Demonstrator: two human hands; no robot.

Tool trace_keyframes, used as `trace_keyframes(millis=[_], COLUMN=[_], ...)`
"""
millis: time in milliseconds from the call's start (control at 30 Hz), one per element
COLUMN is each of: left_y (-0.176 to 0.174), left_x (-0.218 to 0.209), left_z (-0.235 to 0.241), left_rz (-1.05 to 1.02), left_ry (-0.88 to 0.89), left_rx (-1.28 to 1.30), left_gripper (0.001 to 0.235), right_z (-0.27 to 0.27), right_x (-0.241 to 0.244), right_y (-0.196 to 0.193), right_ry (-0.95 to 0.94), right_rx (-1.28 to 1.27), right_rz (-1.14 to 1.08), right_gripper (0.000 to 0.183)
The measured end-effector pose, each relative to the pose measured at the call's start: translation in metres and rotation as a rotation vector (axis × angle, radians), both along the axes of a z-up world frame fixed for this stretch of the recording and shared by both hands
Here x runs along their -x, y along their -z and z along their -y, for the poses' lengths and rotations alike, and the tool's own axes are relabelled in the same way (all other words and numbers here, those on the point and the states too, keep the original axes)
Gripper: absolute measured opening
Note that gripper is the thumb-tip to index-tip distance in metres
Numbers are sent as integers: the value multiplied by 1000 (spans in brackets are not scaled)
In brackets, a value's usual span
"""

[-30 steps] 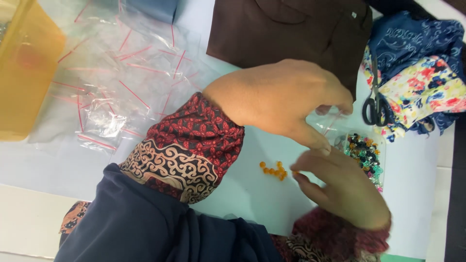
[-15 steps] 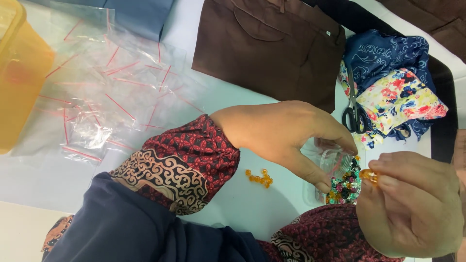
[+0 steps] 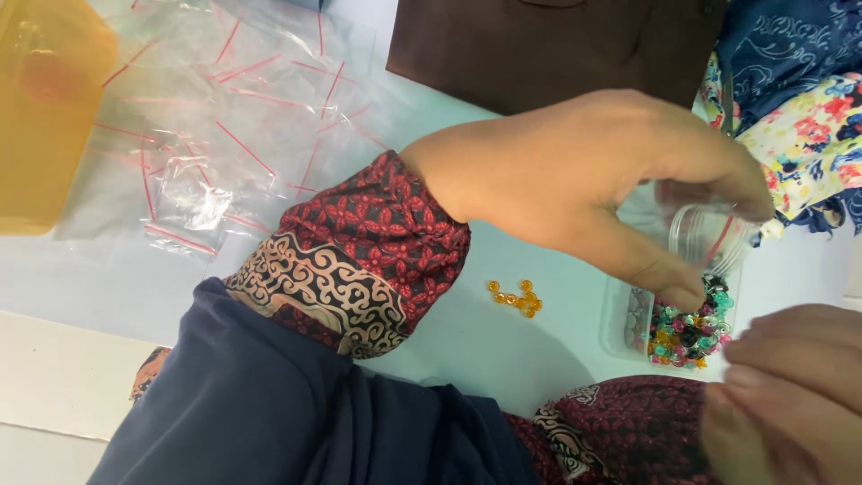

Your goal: Bagging small colorful beads into plastic zip-lock bags

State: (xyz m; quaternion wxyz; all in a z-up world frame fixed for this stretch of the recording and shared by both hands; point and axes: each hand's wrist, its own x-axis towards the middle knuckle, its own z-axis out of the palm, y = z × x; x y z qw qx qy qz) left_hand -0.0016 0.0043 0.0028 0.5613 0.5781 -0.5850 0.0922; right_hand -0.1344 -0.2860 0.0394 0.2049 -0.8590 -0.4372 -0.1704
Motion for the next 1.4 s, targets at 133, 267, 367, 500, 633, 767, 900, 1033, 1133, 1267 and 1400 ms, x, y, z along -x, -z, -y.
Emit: trace_keyframes(millis=[133,267,367,500,633,767,900,1033,1133,1267,1400], left_y=[-4,-8,-10,-9,-11,-10,-10,-7,-5,-3,-5], left_x=[-2,1,4,-1,1,2,7,10,13,13,11], left_z=[-16,-25,-25,-23,-20,-18,-14,-5,2,5,-1], left_rz=[20,29,41,120,124,92,79,66,61,52,77], left_ry=[-66,-121,-107,-90,-81,-95,-96,-101,-89,-86,-89], left_rx=[65,98,103,96,87,18,-49,-107,-126,-123,-63], left_gripper=[40,38,38,42,37,38,46,48,50,51,45], right_z=[-83,-95,-101,-117,-106,-78,-22,21,-1,-4,-11], right_x=[-31,-56,-67,-73,-75,-64,-37,-29,-43,-22,1], right_y=[16,84,112,121,119,68,20,72,45,35,63], right_ry=[-160,-104,-18,29,6,100,43,349,-132,-51,120], right_rx=[79,479,743,849,875,615,-114,-542,-504,-177,-489], right_rz=[-54,-317,-504,-598,-580,-367,74,427,652,410,296], right_gripper=[10,20,23,9,5,12,10,53,24,23,13])
